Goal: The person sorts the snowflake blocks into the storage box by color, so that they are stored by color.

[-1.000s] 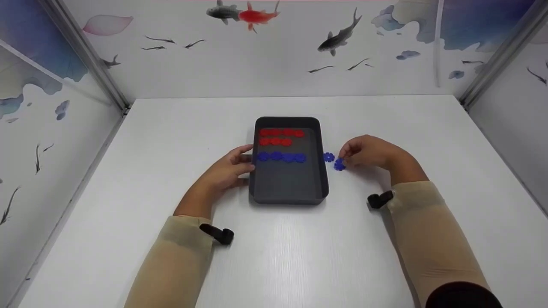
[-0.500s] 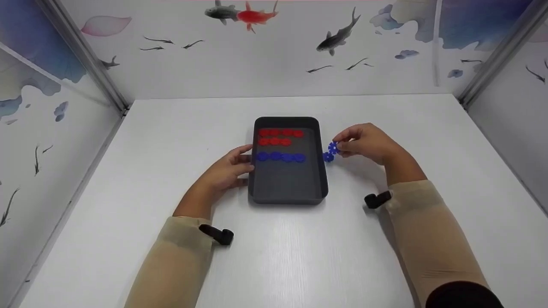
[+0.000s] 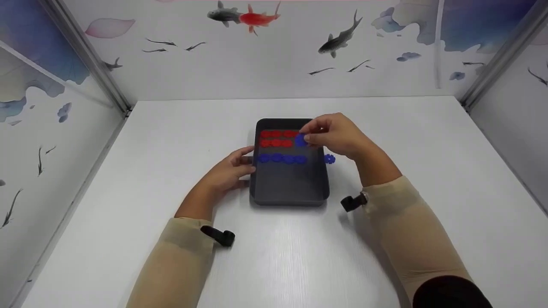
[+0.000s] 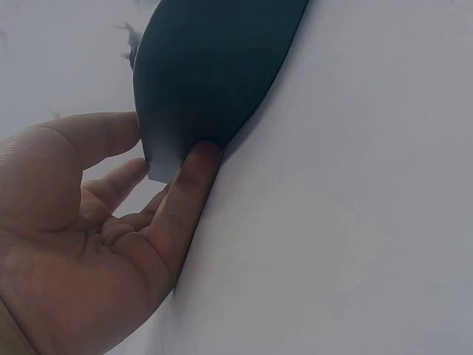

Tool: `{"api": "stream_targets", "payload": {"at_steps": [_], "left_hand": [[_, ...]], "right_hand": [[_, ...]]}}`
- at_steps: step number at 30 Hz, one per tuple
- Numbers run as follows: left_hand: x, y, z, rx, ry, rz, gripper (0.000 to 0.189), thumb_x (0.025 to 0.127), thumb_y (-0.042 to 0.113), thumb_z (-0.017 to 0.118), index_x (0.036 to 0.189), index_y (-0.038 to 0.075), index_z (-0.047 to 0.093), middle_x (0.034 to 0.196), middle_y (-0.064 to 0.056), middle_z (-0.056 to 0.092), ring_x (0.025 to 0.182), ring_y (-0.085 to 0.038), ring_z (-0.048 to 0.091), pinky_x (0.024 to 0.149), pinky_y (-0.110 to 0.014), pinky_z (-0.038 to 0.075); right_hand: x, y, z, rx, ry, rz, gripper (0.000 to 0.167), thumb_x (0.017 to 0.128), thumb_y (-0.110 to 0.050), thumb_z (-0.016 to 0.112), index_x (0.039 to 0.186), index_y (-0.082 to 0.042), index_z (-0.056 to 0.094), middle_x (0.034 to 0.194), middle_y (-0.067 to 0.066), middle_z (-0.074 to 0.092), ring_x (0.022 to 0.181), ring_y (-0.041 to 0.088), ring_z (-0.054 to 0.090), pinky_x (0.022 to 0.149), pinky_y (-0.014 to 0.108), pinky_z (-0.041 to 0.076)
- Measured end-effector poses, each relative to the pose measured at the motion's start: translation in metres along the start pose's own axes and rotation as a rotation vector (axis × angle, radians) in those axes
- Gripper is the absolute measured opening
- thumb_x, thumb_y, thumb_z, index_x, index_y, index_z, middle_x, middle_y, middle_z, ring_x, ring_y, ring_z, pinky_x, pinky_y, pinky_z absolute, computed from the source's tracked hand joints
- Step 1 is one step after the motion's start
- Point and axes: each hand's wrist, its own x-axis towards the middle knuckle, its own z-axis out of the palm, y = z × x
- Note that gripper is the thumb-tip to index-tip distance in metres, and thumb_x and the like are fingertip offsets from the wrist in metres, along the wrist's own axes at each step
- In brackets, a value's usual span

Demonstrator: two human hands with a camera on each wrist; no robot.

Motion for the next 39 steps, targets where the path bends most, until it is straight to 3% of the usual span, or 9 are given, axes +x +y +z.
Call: {"api": "stream_targets", "payload": {"at_steps": [8, 15, 20, 23, 29, 39], "left_hand": [[0.001, 0.0, 0.001, 0.006, 0.005, -0.002, 0.07, 0.104, 0.01, 0.064, 0.166, 0.031, 0.038, 0.163, -0.008, 0.043, 0.145, -0.029, 0.054, 0.117, -0.051, 0.052], [0.001, 0.001, 0.001, -0.009, -0.021, 0.013, 0.071, 0.104, 0.007, 0.062, 0.167, 0.027, 0.036, 0.165, -0.012, 0.041, 0.147, -0.031, 0.052, 0.119, -0.053, 0.05], [0.001, 0.0, 0.001, -0.009, -0.019, 0.017, 0.07, 0.104, 0.006, 0.062, 0.167, 0.026, 0.036, 0.166, -0.012, 0.041, 0.146, -0.031, 0.053, 0.119, -0.053, 0.049], [0.001, 0.0, 0.0, -0.007, -0.017, 0.017, 0.07, 0.104, 0.007, 0.062, 0.166, 0.027, 0.037, 0.165, -0.011, 0.042, 0.146, -0.03, 0.053, 0.119, -0.053, 0.05], [0.001, -0.001, -0.001, -0.01, -0.03, 0.017, 0.07, 0.104, 0.009, 0.063, 0.166, 0.028, 0.037, 0.163, -0.009, 0.043, 0.147, -0.03, 0.054, 0.118, -0.052, 0.051], [0.001, -0.001, -0.002, -0.004, -0.03, 0.027, 0.071, 0.105, 0.007, 0.062, 0.167, 0.028, 0.036, 0.164, -0.011, 0.044, 0.146, -0.03, 0.054, 0.117, -0.052, 0.051]], "right_hand": [[0.041, -0.025, 0.016, 0.04, -0.099, 0.049, 0.019, 0.1, -0.018, 0.076, 0.118, -0.016, 0.08, 0.114, 0.006, 0.078, 0.1, 0.023, 0.077, 0.088, 0.032, 0.065], [0.074, -0.02, 0.032, -0.057, -0.204, 0.087, 0.016, 0.099, -0.019, 0.077, 0.114, -0.019, 0.082, 0.108, 0.002, 0.08, 0.099, 0.024, 0.075, 0.094, 0.044, 0.062], [0.091, -0.013, 0.045, -0.168, -0.273, 0.061, 0.017, 0.099, -0.019, 0.076, 0.115, -0.02, 0.083, 0.107, 0.002, 0.079, 0.095, 0.017, 0.072, 0.094, 0.04, 0.06], [0.097, -0.009, 0.051, -0.204, -0.315, 0.076, 0.016, 0.099, -0.02, 0.076, 0.113, -0.023, 0.083, 0.107, 0.002, 0.079, 0.096, 0.018, 0.071, 0.09, 0.036, 0.059], [0.098, 0.001, 0.065, -0.133, -0.419, 0.14, 0.014, 0.098, -0.015, 0.077, 0.111, -0.019, 0.082, 0.111, 0.005, 0.079, 0.099, 0.021, 0.074, 0.09, 0.034, 0.063], [0.095, 0.0, 0.077, -0.146, -0.483, 0.176, 0.021, 0.093, -0.007, 0.08, 0.112, -0.016, 0.08, 0.108, 0.008, 0.082, 0.094, 0.022, 0.078, 0.085, 0.034, 0.066]]}}
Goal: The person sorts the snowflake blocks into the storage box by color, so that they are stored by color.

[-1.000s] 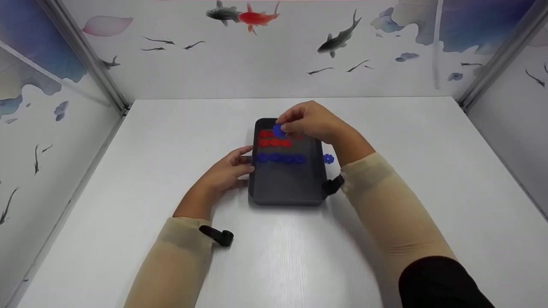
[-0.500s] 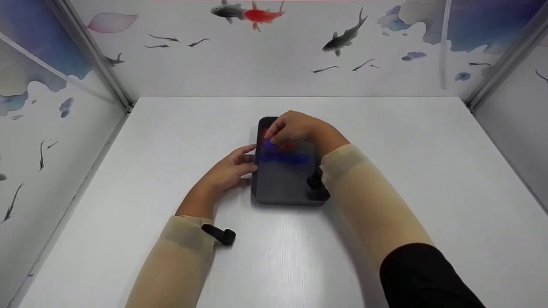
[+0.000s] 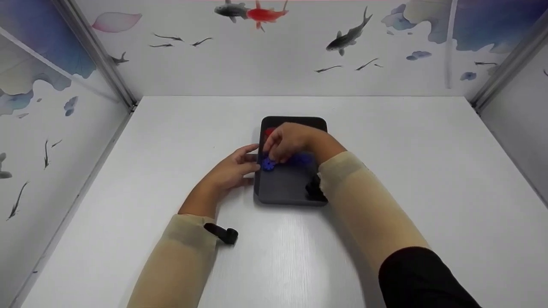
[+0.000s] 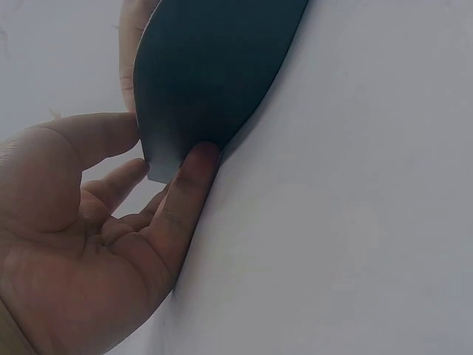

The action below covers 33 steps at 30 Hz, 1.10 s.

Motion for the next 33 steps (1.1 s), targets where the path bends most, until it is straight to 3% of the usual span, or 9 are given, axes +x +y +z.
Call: {"api": "stream_targets", "payload": {"at_steps": [9, 17, 26, 33], "left_hand": [[0.0, 0.001, 0.0, -0.012, 0.006, -0.008, 0.07, 0.104, 0.007, 0.063, 0.166, 0.03, 0.038, 0.162, -0.01, 0.046, 0.144, -0.029, 0.057, 0.116, -0.051, 0.053], [-0.001, 0.001, 0.002, -0.021, 0.008, -0.012, 0.069, 0.104, 0.008, 0.063, 0.166, 0.029, 0.038, 0.161, -0.009, 0.046, 0.144, -0.028, 0.057, 0.117, -0.051, 0.051], [-0.001, 0.001, 0.004, -0.024, 0.02, -0.014, 0.071, 0.105, 0.005, 0.063, 0.167, 0.027, 0.037, 0.162, -0.01, 0.044, 0.142, -0.029, 0.056, 0.115, -0.05, 0.053], [-0.001, 0.001, 0.004, -0.026, 0.032, -0.009, 0.072, 0.104, 0.004, 0.063, 0.167, 0.026, 0.037, 0.162, -0.011, 0.043, 0.141, -0.03, 0.057, 0.114, -0.05, 0.054]], "right_hand": [[-0.001, -0.001, 0.0, 0.003, -0.003, 0.025, 0.021, 0.095, -0.008, 0.078, 0.114, -0.016, 0.081, 0.109, 0.008, 0.082, 0.097, 0.022, 0.08, 0.086, 0.035, 0.066], [-0.011, -0.001, -0.012, 0.117, 0.007, -0.063, 0.021, 0.099, -0.007, 0.074, 0.119, -0.01, 0.079, 0.114, 0.012, 0.081, 0.1, 0.023, 0.079, 0.091, 0.036, 0.066], [-0.052, -0.002, -0.041, 0.192, 0.121, -0.137, 0.026, 0.099, -0.004, 0.073, 0.125, -0.005, 0.076, 0.117, 0.015, 0.081, 0.106, 0.032, 0.079, 0.096, 0.044, 0.065], [-0.084, 0.021, -0.061, 0.248, 0.191, -0.142, 0.033, 0.098, -0.005, 0.076, 0.131, -0.001, 0.072, 0.119, 0.013, 0.081, 0.108, 0.027, 0.08, 0.096, 0.04, 0.065]]}}
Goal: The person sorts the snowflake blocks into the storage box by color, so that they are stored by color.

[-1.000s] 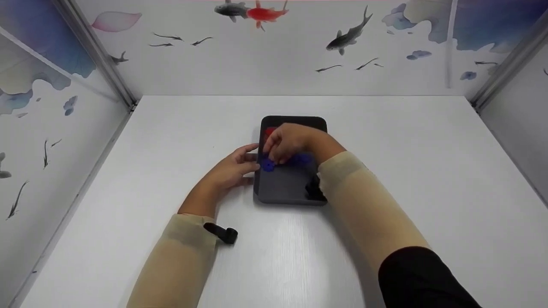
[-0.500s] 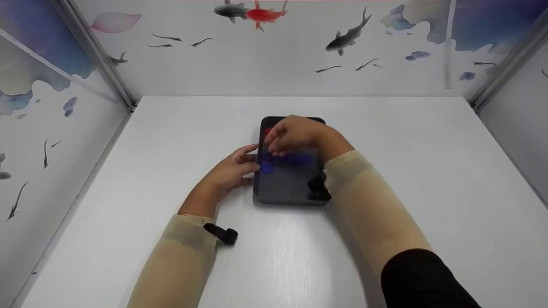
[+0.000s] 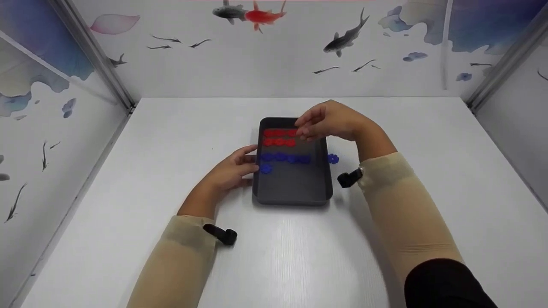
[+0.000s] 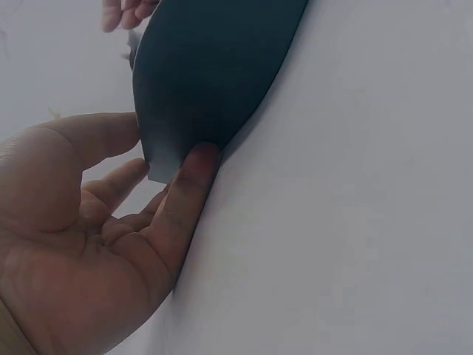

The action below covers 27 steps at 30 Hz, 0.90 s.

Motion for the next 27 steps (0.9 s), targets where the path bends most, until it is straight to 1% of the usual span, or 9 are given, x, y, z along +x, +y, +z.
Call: {"api": "stream_targets", "payload": {"at_steps": [3, 6, 10, 13, 17, 20, 27], "left_hand": [[0.001, -0.001, 0.0, 0.01, 0.004, -0.007, 0.071, 0.104, 0.005, 0.063, 0.167, 0.027, 0.037, 0.163, -0.011, 0.043, 0.142, -0.029, 0.057, 0.115, -0.05, 0.053], [0.0, -0.001, 0.0, 0.012, 0.012, -0.011, 0.071, 0.104, 0.006, 0.063, 0.166, 0.028, 0.038, 0.162, -0.011, 0.043, 0.142, -0.029, 0.056, 0.116, -0.051, 0.052], [0.0, 0.0, 0.0, 0.016, 0.025, -0.015, 0.069, 0.104, 0.006, 0.065, 0.165, 0.029, 0.041, 0.161, -0.01, 0.045, 0.142, -0.028, 0.056, 0.116, -0.051, 0.052], [0.0, 0.0, 0.0, 0.017, 0.025, -0.014, 0.069, 0.103, 0.006, 0.065, 0.164, 0.03, 0.042, 0.16, -0.009, 0.045, 0.141, -0.028, 0.057, 0.115, -0.05, 0.053], [0.0, -0.001, -0.001, 0.007, 0.009, -0.001, 0.07, 0.103, 0.005, 0.064, 0.165, 0.028, 0.04, 0.161, -0.01, 0.045, 0.141, -0.029, 0.058, 0.114, -0.05, 0.054], [0.0, -0.001, -0.001, 0.006, 0.0, 0.006, 0.071, 0.104, 0.005, 0.063, 0.166, 0.027, 0.038, 0.161, -0.011, 0.045, 0.14, -0.029, 0.058, 0.113, -0.049, 0.054], [0.0, 0.0, -0.001, 0.012, -0.004, 0.008, 0.071, 0.104, 0.005, 0.063, 0.167, 0.026, 0.037, 0.16, -0.011, 0.045, 0.138, -0.028, 0.058, 0.111, -0.048, 0.055]], "right_hand": [[-0.013, 0.014, -0.012, 0.025, 0.039, -0.003, 0.036, 0.098, -0.004, 0.076, 0.133, 0.0, 0.07, 0.117, 0.01, 0.082, 0.107, 0.023, 0.08, 0.096, 0.039, 0.065], [-0.024, 0.031, -0.022, 0.049, 0.079, 0.014, 0.04, 0.096, -0.003, 0.077, 0.135, 0.001, 0.069, 0.115, 0.009, 0.082, 0.104, 0.02, 0.08, 0.095, 0.038, 0.065], [-0.037, 0.049, -0.033, 0.084, 0.129, 0.033, 0.039, 0.094, -0.003, 0.079, 0.132, 0.0, 0.07, 0.113, 0.008, 0.082, 0.102, 0.02, 0.08, 0.094, 0.035, 0.065], [-0.044, 0.061, -0.037, 0.083, 0.151, 0.023, 0.037, 0.094, -0.004, 0.08, 0.131, -0.002, 0.071, 0.113, 0.007, 0.082, 0.102, 0.019, 0.08, 0.093, 0.033, 0.065], [-0.046, 0.074, -0.038, 0.041, 0.156, 0.031, 0.043, 0.095, -0.008, 0.081, 0.135, -0.001, 0.068, 0.115, 0.006, 0.081, 0.105, 0.018, 0.078, 0.093, 0.03, 0.065], [-0.045, 0.083, -0.038, 0.011, 0.155, 0.061, 0.048, 0.094, -0.01, 0.082, 0.139, 0.0, 0.066, 0.119, 0.007, 0.08, 0.106, 0.017, 0.076, 0.092, 0.027, 0.064], [-0.039, 0.102, -0.036, -0.045, 0.142, 0.112, 0.047, 0.095, -0.007, 0.08, 0.14, -0.007, 0.068, 0.128, 0.007, 0.079, 0.107, 0.011, 0.075, 0.088, 0.023, 0.06]]}}
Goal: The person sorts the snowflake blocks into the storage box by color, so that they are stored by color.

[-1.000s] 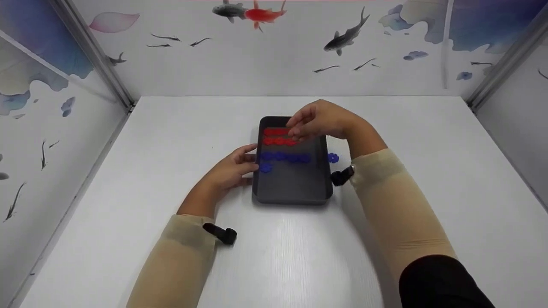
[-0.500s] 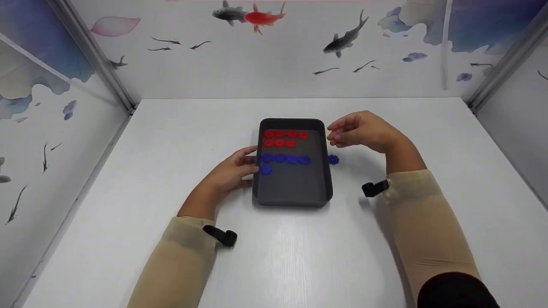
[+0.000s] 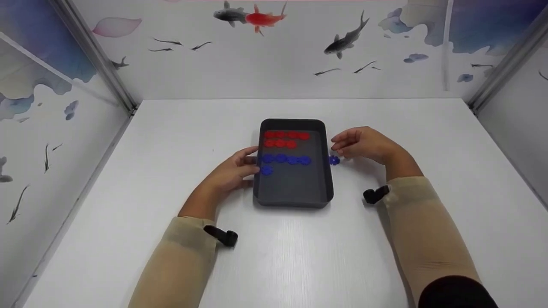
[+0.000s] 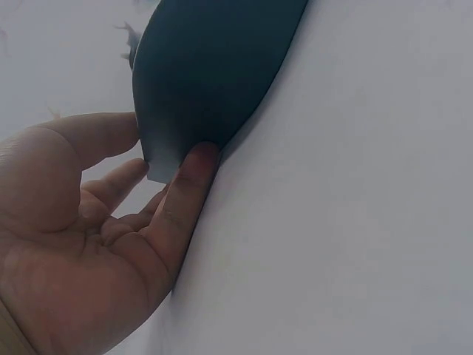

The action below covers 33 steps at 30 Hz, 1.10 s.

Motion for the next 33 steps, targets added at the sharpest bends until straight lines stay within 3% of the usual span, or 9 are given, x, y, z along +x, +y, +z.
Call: {"api": "stream_targets", "payload": {"at_steps": [5, 11, 20, 33], "left_hand": [[0.0, 0.001, -0.001, 0.005, -0.001, -0.003, 0.071, 0.104, 0.006, 0.063, 0.167, 0.026, 0.037, 0.161, -0.011, 0.044, 0.14, -0.029, 0.058, 0.113, -0.049, 0.054], [-0.001, 0.002, -0.002, 0.013, 0.004, -0.01, 0.07, 0.104, 0.007, 0.063, 0.166, 0.028, 0.038, 0.16, -0.009, 0.046, 0.14, -0.028, 0.058, 0.113, -0.049, 0.054], [-0.001, 0.003, 0.0, 0.012, 0.012, -0.009, 0.072, 0.103, 0.007, 0.064, 0.166, 0.028, 0.037, 0.165, -0.011, 0.042, 0.145, -0.03, 0.056, 0.116, -0.05, 0.053], [0.0, 0.0, 0.0, -0.003, 0.003, -0.011, 0.072, 0.103, 0.006, 0.063, 0.167, 0.026, 0.037, 0.164, -0.011, 0.042, 0.144, -0.03, 0.055, 0.116, -0.051, 0.052]], "right_hand": [[0.003, 0.007, 0.002, -0.08, -0.031, 0.002, 0.049, 0.093, -0.003, 0.079, 0.14, -0.014, 0.068, 0.137, 0.006, 0.075, 0.112, 0.015, 0.069, 0.092, 0.023, 0.056], [0.006, 0.003, 0.006, -0.18, -0.072, -0.011, 0.054, 0.09, -0.002, 0.079, 0.14, -0.017, 0.067, 0.14, 0.007, 0.071, 0.105, 0.02, 0.06, 0.091, 0.028, 0.051], [0.003, -0.002, 0.011, -0.338, -0.054, -0.021, 0.05, 0.087, -0.006, 0.083, 0.132, -0.023, 0.07, 0.127, 0.002, 0.071, 0.11, 0.023, 0.058, 0.095, 0.035, 0.047], [0.002, 0.002, 0.008, -0.342, 0.009, 0.044, 0.04, 0.091, -0.004, 0.076, 0.127, -0.023, 0.074, 0.118, 0.005, 0.071, 0.111, 0.024, 0.061, 0.098, 0.037, 0.049]]}}
